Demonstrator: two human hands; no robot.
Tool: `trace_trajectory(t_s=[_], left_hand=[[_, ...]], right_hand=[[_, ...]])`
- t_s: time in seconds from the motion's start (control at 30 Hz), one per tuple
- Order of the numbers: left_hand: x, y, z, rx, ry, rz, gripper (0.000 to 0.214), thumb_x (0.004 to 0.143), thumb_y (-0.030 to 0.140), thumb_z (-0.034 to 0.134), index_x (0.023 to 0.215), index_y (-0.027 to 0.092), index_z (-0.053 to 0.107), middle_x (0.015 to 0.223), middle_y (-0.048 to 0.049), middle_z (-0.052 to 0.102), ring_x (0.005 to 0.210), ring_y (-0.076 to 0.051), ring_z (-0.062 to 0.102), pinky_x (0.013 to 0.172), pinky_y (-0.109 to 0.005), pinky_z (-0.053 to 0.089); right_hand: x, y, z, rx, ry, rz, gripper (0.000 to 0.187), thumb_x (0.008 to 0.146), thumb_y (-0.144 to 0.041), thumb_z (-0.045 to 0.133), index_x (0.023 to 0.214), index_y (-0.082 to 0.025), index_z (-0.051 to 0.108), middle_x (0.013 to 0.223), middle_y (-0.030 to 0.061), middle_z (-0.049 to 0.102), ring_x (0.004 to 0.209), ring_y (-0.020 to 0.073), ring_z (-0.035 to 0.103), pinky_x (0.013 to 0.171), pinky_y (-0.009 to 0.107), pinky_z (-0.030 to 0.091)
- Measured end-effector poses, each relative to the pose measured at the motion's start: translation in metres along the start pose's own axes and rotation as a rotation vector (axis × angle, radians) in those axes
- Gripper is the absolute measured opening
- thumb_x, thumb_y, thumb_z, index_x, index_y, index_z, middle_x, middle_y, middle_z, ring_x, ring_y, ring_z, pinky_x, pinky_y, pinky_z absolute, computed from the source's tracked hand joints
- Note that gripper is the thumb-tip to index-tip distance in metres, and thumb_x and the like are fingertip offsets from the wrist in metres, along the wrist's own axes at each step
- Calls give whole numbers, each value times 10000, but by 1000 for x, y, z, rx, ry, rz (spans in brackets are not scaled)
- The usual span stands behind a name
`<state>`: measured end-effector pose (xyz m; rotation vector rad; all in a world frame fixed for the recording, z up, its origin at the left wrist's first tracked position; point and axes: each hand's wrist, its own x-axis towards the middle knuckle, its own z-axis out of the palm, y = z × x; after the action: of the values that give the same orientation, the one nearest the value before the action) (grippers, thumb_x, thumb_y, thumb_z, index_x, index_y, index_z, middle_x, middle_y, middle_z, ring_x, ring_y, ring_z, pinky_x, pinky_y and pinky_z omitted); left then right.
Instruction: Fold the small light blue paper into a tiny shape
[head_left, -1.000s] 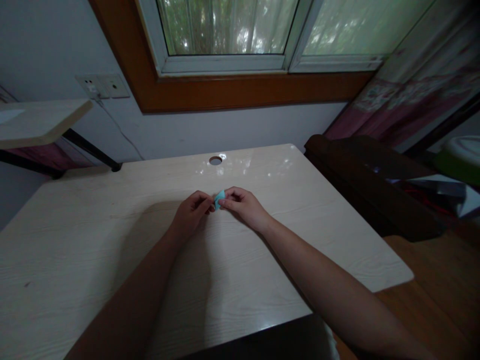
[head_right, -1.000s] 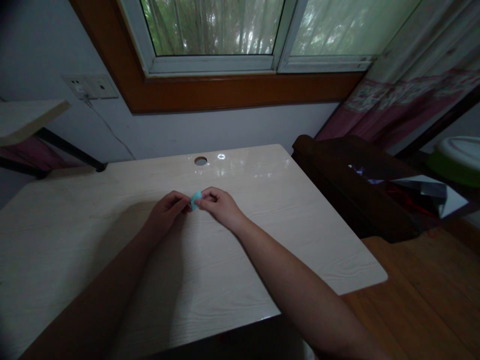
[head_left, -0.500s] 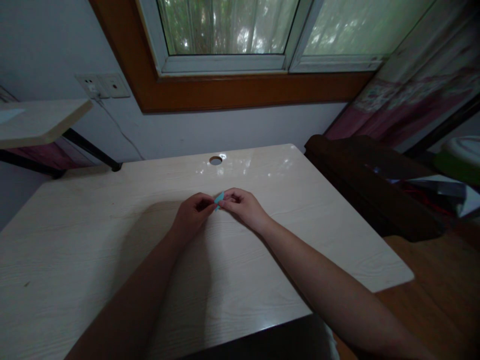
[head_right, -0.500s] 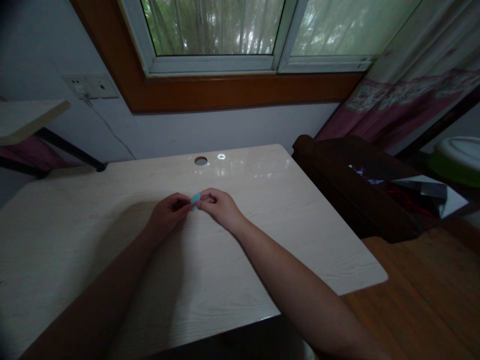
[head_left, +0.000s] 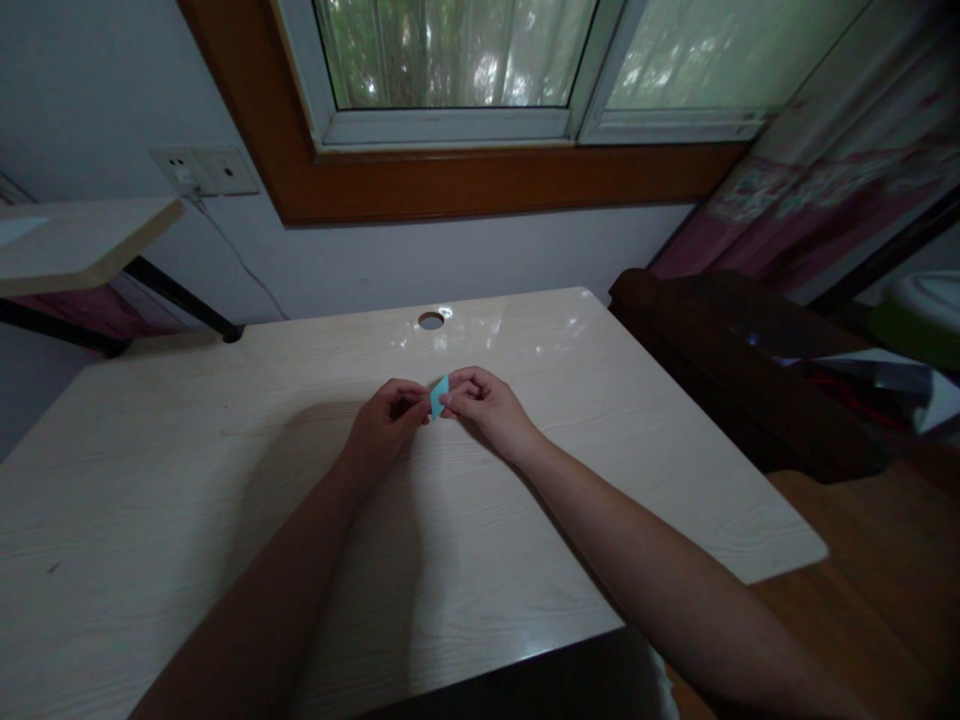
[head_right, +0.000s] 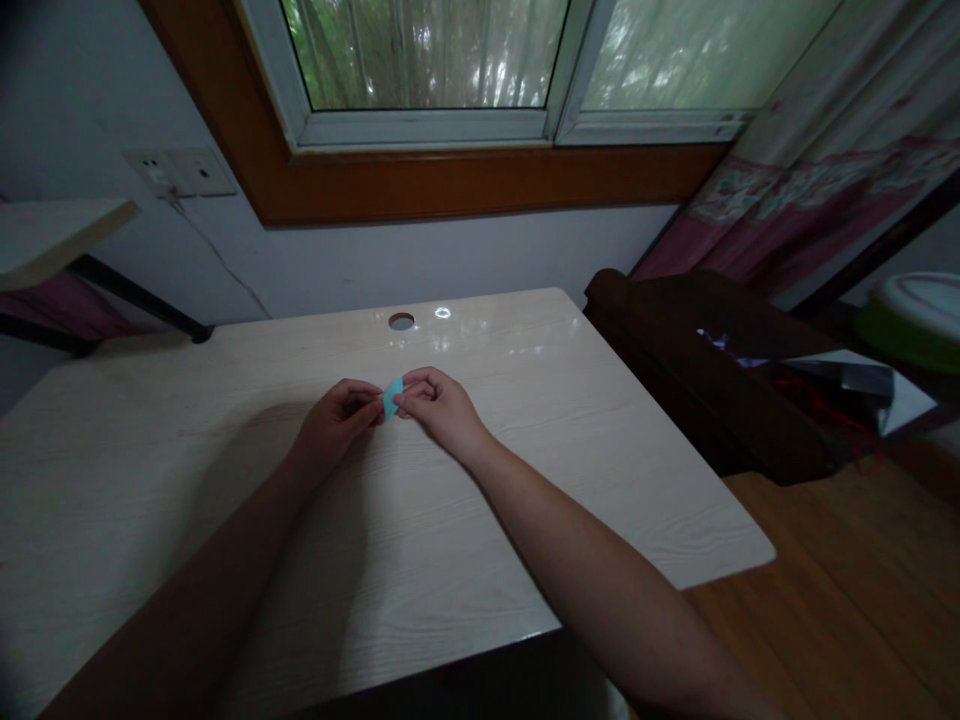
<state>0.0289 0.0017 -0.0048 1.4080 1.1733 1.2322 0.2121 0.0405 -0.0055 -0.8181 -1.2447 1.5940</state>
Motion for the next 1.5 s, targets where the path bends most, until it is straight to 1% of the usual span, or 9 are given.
trace_trajectory(t_s=[0.17, 0.3, 0.43, 0.6, 0.77, 0.87, 1.17, 1.33, 1.5], left_hand=[[0, 1, 0, 0, -14, 7, 307, 773, 322, 744, 1023, 194, 622, 852, -22, 699, 773, -149, 662, 756, -292, 519], [0, 5, 0, 32, 15, 12, 275, 764, 311, 749, 989, 196, 640, 815, -11, 689, 750, -151, 654, 734, -290, 516], [-1, 7, 1, -10, -9, 41, 234, 792, 297, 727, 981, 188, 642, 796, -11, 688, 731, -141, 645, 716, -277, 514], [1, 4, 0, 20, -15, 38, 244, 802, 325, 722, 989, 191, 638, 775, -10, 683, 717, -145, 650, 703, -279, 514], [2, 0, 0, 5, -16, 36, 269, 795, 306, 719, 1021, 198, 621, 857, -20, 694, 731, -143, 660, 722, -289, 522], [1, -2, 0, -9, -23, 29, 287, 785, 291, 719, 1036, 202, 613, 854, -19, 695, 753, -152, 667, 744, -299, 525], [0, 0, -2, 104, 69, 68, 235, 789, 266, 706, 1007, 210, 639, 879, -15, 676, 779, -147, 649, 725, -274, 514], [-2, 1, -1, 119, 89, 130, 274, 807, 274, 702, 1065, 225, 622, 883, -9, 646, 793, -142, 644, 740, -271, 529], [-4, 4, 0, 139, 48, 276, 241, 851, 266, 672, 1091, 255, 659, 1127, -51, 536, 856, -126, 635, 758, -272, 556]], right_hand=[[3, 4, -3, 28, -11, 12, 349, 694, -342, 823, 937, -181, 632, 695, -14, 692, 634, 127, 662, 683, 292, 531], [4, 6, -4, 63, -12, 17, 359, 690, -354, 828, 942, -184, 638, 707, -11, 700, 637, 131, 669, 687, 304, 549], [3, 2, -3, 62, -2, 21, 338, 691, -345, 831, 917, -173, 648, 716, -1, 704, 643, 132, 667, 692, 305, 549], [1, -1, -1, 17, -5, 16, 325, 688, -345, 832, 907, -177, 660, 687, -8, 689, 628, 128, 653, 663, 289, 534], [2, 0, -1, 24, -13, 20, 324, 681, -352, 834, 896, -179, 663, 679, -10, 680, 627, 128, 650, 652, 284, 534], [2, 0, -1, 17, -22, 20, 327, 676, -358, 838, 893, -185, 665, 652, -23, 660, 601, 122, 635, 635, 281, 529], [0, 0, 2, 85, -53, -6, 298, 704, -313, 824, 921, -195, 657, 674, -34, 659, 626, 114, 641, 670, 279, 524], [1, 0, 1, 91, -58, 14, 307, 704, -322, 819, 922, -198, 640, 689, -31, 666, 634, 119, 646, 657, 279, 520], [1, 1, 0, 107, -51, 12, 306, 704, -322, 819, 907, -197, 628, 696, -31, 673, 632, 118, 645, 648, 274, 516]])
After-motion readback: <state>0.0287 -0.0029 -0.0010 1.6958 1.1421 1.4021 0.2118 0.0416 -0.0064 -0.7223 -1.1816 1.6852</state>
